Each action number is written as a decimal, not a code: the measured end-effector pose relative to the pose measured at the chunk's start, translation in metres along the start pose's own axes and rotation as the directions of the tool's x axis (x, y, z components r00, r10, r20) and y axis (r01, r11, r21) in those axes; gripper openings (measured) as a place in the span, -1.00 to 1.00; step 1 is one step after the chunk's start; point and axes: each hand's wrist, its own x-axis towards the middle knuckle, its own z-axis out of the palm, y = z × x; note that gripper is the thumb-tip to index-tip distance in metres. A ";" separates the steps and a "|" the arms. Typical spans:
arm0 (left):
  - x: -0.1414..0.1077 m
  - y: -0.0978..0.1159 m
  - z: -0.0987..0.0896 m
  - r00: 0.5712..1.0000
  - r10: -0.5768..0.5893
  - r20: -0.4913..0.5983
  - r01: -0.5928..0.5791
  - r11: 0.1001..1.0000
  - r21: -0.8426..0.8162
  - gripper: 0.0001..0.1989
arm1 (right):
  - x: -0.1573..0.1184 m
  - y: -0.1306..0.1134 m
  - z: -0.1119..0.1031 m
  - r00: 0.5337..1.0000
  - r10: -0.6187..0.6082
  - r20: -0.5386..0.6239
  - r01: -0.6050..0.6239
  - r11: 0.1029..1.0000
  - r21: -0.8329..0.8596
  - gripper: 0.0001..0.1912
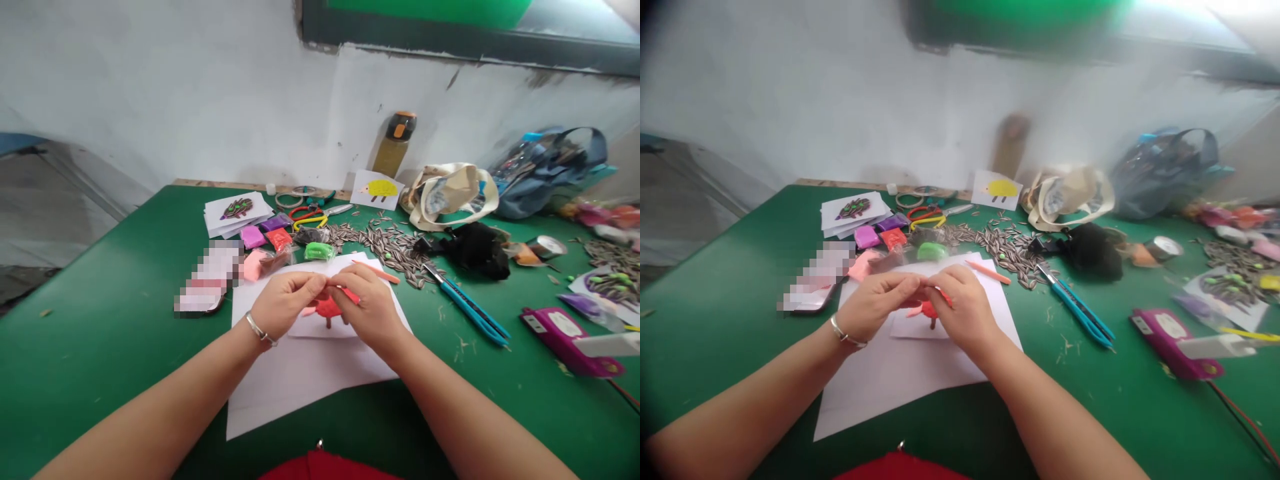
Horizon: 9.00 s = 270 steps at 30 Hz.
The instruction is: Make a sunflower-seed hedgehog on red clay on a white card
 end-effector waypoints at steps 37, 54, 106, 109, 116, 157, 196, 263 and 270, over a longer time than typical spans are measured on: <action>0.016 -0.019 -0.005 0.979 -0.200 -0.049 0.167 0.908 -0.384 -0.68 | 0.008 0.007 0.014 0.986 0.162 0.034 -0.165 0.978 0.129 -0.76; 0.016 -0.020 -0.006 0.983 -0.180 -0.035 0.157 0.925 -0.347 -0.64 | 0.009 0.003 0.013 0.982 0.177 0.070 -0.184 0.976 0.119 -0.78; 0.015 -0.018 -0.008 0.991 -0.053 -0.127 0.046 0.997 -0.058 -0.68 | 0.009 -0.007 0.014 0.936 0.298 0.185 -0.336 0.914 0.227 -0.78; 0.014 -0.017 -0.007 0.991 -0.050 -0.120 0.046 0.998 -0.037 -0.65 | 0.009 -0.009 0.013 0.918 0.303 0.255 -0.368 0.891 0.267 -0.76; 0.014 -0.018 -0.005 0.991 -0.084 -0.106 0.075 0.993 -0.087 -0.59 | 0.009 -0.009 0.013 0.926 0.283 0.251 -0.346 0.902 0.259 -0.78; 0.013 -0.019 -0.007 0.981 -0.035 -0.190 0.028 0.999 -0.043 -0.54 | 0.012 0.003 0.011 0.922 0.376 0.092 -0.387 0.898 0.212 -0.84; 0.018 -0.024 -0.011 0.967 0.074 -0.243 -0.019 0.975 0.222 -0.56 | 0.014 0.002 0.010 0.868 0.453 0.203 -0.492 0.842 0.223 -0.82; 0.018 -0.026 -0.011 0.967 0.072 -0.246 -0.007 0.967 0.255 -0.56 | 0.013 0.004 0.008 0.846 0.467 0.257 -0.515 0.841 0.166 -0.70; 0.018 -0.026 -0.011 0.967 0.058 -0.246 0.004 0.970 0.244 -0.55 | 0.012 0.007 0.007 0.842 0.475 0.255 -0.516 0.848 0.122 -0.68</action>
